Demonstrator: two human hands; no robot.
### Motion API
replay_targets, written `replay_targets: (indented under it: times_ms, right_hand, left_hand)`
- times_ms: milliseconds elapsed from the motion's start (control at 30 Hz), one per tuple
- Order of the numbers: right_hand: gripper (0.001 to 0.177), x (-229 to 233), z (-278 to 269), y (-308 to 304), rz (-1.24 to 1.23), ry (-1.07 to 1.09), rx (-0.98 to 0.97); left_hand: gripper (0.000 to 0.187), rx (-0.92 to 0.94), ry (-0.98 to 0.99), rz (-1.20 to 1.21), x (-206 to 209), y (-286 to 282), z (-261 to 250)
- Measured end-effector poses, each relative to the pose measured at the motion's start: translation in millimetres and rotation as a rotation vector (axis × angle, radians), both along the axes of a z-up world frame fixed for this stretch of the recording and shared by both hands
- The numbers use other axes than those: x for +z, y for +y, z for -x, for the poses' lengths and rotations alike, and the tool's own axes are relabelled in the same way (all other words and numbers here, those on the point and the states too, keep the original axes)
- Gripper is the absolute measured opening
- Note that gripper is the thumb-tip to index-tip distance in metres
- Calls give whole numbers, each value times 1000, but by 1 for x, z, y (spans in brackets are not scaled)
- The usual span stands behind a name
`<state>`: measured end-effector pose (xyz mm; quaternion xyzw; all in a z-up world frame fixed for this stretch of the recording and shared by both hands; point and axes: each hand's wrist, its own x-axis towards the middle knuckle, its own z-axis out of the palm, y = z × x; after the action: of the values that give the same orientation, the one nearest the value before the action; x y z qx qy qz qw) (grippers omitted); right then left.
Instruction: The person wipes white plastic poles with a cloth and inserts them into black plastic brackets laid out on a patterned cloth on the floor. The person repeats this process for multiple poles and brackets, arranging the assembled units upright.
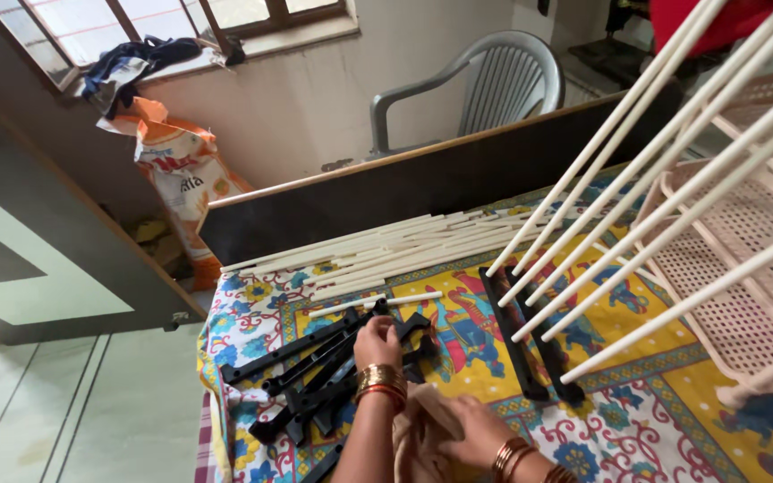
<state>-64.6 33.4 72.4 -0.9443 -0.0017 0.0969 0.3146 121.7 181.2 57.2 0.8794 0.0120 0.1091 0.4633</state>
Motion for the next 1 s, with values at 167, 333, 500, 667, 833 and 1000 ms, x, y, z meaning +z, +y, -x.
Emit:
replay_targets:
  times_ms: [167, 333, 500, 667, 833, 1000]
  right_hand:
    - [87, -32, -15, 10, 78, -89, 133]
    - [69, -73, -26, 8, 73, 144, -31]
    - [49, -100, -39, 8, 27, -39, -34]
    - [47, -111, -37, 13, -17, 78, -83]
    - [45, -108, -43, 9, -24, 85, -86]
    - [44, -109, -46, -5, -41, 96, -88]
  left_hand:
    - [22, -76, -173, -80, -8, -11, -57]
    - [30, -186, -189, -193, -17, -32, -109]
    - [35, -256, -130, -367, -24, -61, -141]
    - [26, -291, 17, -643, -45, -81, -164]
    - [34, -218, -25, -807, -56, -89, -174]
    - [33, -183, 217, -901, -47, -66, -186]
